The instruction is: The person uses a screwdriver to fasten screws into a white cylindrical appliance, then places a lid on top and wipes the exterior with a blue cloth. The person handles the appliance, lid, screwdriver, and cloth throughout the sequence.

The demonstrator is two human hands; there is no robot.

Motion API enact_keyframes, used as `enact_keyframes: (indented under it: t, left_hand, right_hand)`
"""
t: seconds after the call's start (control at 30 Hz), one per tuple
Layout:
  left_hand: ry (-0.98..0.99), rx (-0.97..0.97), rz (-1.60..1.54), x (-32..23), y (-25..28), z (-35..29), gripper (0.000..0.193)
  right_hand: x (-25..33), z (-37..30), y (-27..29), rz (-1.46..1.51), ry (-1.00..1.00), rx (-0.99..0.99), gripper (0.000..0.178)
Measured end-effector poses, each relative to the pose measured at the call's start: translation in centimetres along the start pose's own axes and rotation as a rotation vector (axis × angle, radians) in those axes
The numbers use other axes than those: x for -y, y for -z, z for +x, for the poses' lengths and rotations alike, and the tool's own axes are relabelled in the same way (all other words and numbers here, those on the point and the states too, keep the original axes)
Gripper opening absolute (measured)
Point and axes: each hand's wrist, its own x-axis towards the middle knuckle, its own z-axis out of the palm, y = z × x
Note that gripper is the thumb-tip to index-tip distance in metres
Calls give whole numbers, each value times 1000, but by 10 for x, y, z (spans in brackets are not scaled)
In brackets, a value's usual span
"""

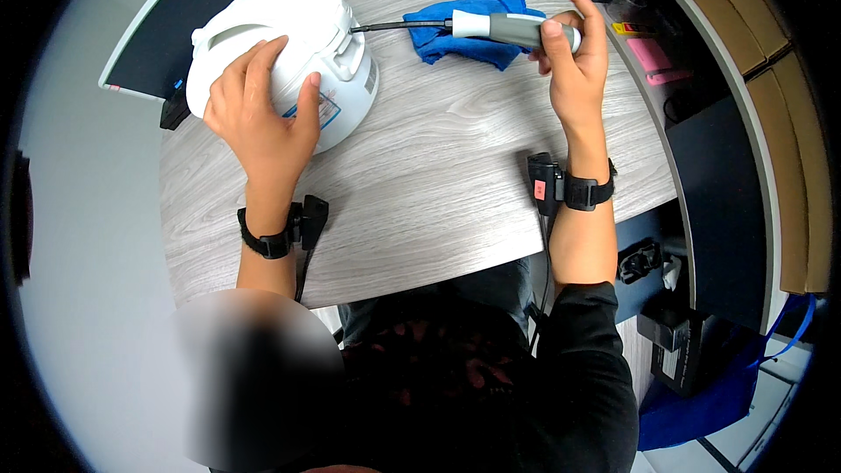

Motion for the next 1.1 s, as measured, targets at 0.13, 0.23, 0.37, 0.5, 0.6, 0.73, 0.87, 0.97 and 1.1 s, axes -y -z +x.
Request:
enact_keyframes:
  t: [0.13, 0.23, 0.37, 0.5, 0.6, 0.73, 0.87, 0.97, 1.1]
  left_hand:
    - [1, 2, 4, 0, 0, 0, 48]
    - [5, 19, 11, 0, 1, 0, 48]
    - [-1, 10, 13, 0, 1, -1, 49]
    - [0, 8, 13, 0, 1, -1, 49]
    - [-2, 11, 7, 0, 1, 0, 49]
    - [-1, 19, 7, 0, 2, -1, 49]
    - [-3, 26, 3, 0, 2, -1, 50]
    - [-1, 31, 8, 0, 3, -1, 50]
    - [-6, 32, 7, 0, 3, -1, 50]
  right_hand:
    - [-4, 0, 7, -42, -123, 65, 49]
    - [-1, 1, 0, 59, -7, 80, 51]
    - [1, 2, -1, 164, 91, 83, 51]
    - [6, -3, -1, -39, -111, -14, 49]
    - [-5, 1, 13, 44, -223, 100, 51]
    - [0, -1, -4, 195, -2, 47, 52]
    - [0, -2, -2, 110, 23, 56, 55]
    - [14, -4, -2, -142, -192, 13, 62]
    - [7, 1, 9, -23, -146, 126, 62]
